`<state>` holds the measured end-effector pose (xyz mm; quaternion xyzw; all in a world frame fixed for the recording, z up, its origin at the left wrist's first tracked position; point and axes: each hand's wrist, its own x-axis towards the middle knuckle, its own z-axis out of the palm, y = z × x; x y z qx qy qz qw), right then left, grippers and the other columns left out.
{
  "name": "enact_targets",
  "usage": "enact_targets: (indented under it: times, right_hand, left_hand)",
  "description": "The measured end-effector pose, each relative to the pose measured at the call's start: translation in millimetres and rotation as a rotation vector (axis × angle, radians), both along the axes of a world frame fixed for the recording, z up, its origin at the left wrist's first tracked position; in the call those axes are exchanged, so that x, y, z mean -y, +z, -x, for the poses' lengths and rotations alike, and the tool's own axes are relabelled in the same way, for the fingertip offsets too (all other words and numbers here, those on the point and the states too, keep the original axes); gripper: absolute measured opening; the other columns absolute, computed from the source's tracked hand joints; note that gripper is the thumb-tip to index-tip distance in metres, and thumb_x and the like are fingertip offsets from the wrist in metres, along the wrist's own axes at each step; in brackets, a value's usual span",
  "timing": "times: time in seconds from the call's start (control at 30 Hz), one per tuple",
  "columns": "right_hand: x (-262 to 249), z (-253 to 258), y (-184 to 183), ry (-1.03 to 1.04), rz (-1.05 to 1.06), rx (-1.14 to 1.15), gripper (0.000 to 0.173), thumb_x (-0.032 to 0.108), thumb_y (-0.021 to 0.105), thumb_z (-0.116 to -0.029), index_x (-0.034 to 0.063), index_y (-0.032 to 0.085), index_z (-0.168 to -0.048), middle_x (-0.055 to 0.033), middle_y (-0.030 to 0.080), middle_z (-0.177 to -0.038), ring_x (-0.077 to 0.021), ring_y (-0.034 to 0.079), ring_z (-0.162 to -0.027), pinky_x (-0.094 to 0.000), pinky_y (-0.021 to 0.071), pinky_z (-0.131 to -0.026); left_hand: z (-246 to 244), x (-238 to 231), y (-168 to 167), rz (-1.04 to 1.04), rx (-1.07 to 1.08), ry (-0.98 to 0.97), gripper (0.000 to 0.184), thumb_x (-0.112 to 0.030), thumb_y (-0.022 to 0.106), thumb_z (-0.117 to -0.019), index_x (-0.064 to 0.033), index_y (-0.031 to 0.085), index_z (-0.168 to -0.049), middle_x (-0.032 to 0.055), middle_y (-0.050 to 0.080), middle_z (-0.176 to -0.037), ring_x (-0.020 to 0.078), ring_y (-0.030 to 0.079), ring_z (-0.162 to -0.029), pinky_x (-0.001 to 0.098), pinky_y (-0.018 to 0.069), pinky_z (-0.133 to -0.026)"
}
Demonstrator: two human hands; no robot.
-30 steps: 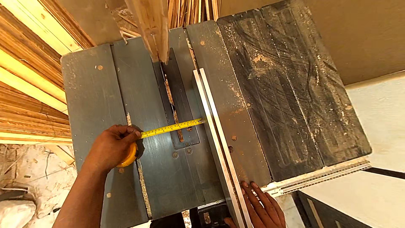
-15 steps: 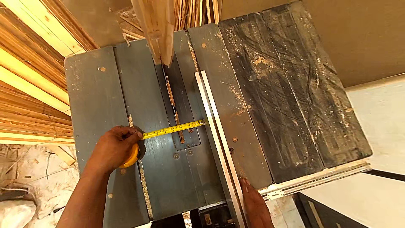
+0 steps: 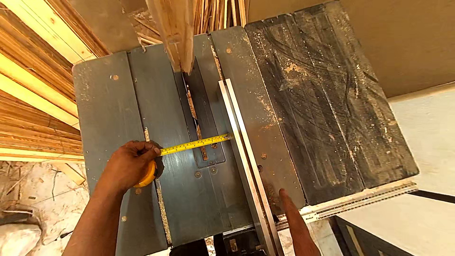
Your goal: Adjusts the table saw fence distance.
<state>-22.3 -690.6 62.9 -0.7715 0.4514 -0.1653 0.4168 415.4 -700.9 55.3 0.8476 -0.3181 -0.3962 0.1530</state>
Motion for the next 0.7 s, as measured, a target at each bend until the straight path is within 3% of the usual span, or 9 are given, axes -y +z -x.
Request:
enact_targets:
  times: [0.1,0.2,0.7]
  right_hand:
    - [7.4,-14.6,-1.0,0.028,-0.073,0.078,0.117,0.078,0.061,-0.0841,-0.0087,0.031,-0.157,-0.0306,0.03,-0.163,-0.0386,0.032,-0.152,-0.0543,0.0345,-0.125]
    - [10.1,-23.3,-0.5,0.012,-0.062,0.081,0.121,0.08,0.06,-0.0836,-0.0092,0.026,-0.158,-0.0311,0.027,-0.164,-0.0373,0.031,-0.153,-0.0526,0.0353,-0.125]
    - [13.5,-31.9,0.9,-0.033,-0.087,0.07,0.12,0.081,0.057,-0.0851,-0.0104,0.028,-0.157,-0.0305,0.03,-0.163,-0.036,0.036,-0.151,-0.0503,0.0388,-0.123]
  left_hand:
    - [1.3,-0.3,0.6,0.005,0.004,0.001,0.013,-0.035,0.069,-0.0993,-0.0247,0.077,-0.097,0.0003,0.07,-0.107,0.0197,0.067,-0.087,0.0511,0.0557,-0.074]
    - [3.2,0.9,1.6,0.016,-0.006,0.01,0.013,-0.036,0.07,-0.099,-0.0249,0.077,-0.099,0.0009,0.071,-0.109,0.0205,0.068,-0.086,0.0514,0.0568,-0.073]
    - [1.4,-0.9,-0.8,0.014,0.016,0.016,0.011,-0.035,0.071,-0.0982,-0.0259,0.077,-0.099,0.0001,0.07,-0.106,0.0201,0.067,-0.087,0.0518,0.056,-0.074]
